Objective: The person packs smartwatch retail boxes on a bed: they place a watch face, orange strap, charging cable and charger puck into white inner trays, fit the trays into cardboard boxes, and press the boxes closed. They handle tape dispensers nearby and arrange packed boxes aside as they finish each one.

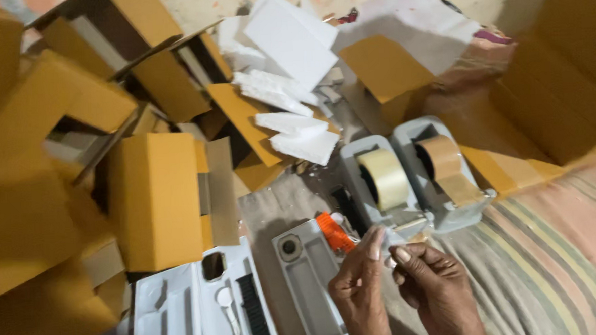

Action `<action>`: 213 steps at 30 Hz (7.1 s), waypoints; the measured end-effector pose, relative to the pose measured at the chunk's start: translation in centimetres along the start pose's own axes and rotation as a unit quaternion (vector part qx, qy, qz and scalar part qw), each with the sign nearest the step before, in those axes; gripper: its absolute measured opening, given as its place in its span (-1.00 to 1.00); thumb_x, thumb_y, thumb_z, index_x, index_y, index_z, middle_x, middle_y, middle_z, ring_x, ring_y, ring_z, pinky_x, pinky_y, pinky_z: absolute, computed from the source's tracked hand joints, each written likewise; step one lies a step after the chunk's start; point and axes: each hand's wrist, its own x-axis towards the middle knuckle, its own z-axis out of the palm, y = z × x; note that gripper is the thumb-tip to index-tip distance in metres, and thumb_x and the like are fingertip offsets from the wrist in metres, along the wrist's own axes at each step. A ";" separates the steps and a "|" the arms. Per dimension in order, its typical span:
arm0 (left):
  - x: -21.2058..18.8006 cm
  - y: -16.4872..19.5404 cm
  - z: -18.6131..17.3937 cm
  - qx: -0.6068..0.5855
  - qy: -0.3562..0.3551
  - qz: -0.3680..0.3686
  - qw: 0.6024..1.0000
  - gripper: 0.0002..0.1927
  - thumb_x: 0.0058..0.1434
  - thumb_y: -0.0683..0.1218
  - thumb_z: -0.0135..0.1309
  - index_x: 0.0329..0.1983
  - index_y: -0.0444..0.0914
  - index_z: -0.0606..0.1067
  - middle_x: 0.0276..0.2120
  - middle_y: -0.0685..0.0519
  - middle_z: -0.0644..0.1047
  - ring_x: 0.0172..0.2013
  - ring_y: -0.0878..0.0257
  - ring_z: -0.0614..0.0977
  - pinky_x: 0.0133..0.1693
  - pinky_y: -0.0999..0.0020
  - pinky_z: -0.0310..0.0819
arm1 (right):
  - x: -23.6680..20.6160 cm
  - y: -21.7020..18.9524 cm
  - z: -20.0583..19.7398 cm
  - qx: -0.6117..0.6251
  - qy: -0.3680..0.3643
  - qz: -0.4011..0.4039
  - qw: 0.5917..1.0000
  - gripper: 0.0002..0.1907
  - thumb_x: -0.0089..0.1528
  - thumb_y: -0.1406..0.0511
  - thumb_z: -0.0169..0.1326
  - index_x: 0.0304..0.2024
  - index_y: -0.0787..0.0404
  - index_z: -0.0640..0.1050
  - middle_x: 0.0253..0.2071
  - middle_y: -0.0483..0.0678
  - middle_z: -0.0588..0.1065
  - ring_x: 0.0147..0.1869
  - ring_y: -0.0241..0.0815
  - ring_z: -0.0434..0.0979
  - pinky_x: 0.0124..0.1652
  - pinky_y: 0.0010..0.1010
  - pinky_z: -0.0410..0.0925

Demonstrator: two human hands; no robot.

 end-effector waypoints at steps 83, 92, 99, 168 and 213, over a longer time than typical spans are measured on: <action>4.7 5.7 -11.2 0.761 -0.036 0.075 0.643 -0.22 -0.03 -0.09 0.17 0.27 -0.50 0.31 0.36 -0.44 0.13 0.42 -0.36 -0.08 0.34 -0.31 -0.49 | 6.9 5.5 13.7 -0.623 -0.176 -0.147 0.748 -0.78 0.19 0.21 0.18 -0.25 0.22 0.67 -0.38 0.14 0.63 -0.31 0.15 0.65 -0.28 -0.11 0.45; 4.7 5.8 -11.0 0.768 -0.033 0.087 0.634 -0.23 -0.01 -0.09 0.12 0.27 -0.55 0.30 0.34 -0.43 0.19 0.44 -0.35 -0.09 0.35 -0.31 -0.47 | 7.3 5.5 13.9 -0.610 -0.153 -0.142 0.765 -0.60 0.11 0.27 0.22 -0.05 0.35 0.54 -0.40 0.12 0.65 -0.29 0.12 0.68 -0.25 -0.15 0.47; 4.7 5.7 -11.5 0.754 -0.031 0.086 0.651 -0.28 0.01 -0.12 0.10 0.27 -0.52 0.34 0.34 -0.42 0.22 0.46 -0.31 -0.06 0.39 -0.28 -0.46 | 7.3 6.0 13.6 -0.623 -0.149 -0.211 0.739 -0.70 0.14 0.26 0.25 -0.22 0.35 0.50 -0.40 0.16 0.61 -0.30 0.16 0.66 -0.28 -0.11 0.48; 4.5 7.1 -13.1 0.736 -0.055 0.115 0.665 -0.40 0.02 -0.19 0.08 0.18 -0.49 0.40 0.32 -0.41 0.27 0.40 -0.32 0.13 0.39 -0.18 -0.16 | 3.4 4.3 11.1 -0.700 -0.253 -0.381 0.548 -0.32 0.09 -0.10 0.07 0.21 -0.01 0.45 0.48 0.31 0.00 0.56 0.42 -0.20 0.37 0.27 -0.16; 5.7 3.5 -13.5 0.821 -0.093 0.057 0.560 -0.35 -0.02 -0.10 0.10 0.25 -0.17 0.48 0.46 -0.18 0.17 0.51 -0.20 -0.04 0.38 -0.17 -0.41 | 0.4 5.2 10.3 -0.768 -0.242 -0.356 0.474 -0.14 0.13 -0.05 0.00 0.16 0.61 0.43 0.37 0.43 0.24 0.59 0.40 -0.06 0.40 0.29 -0.17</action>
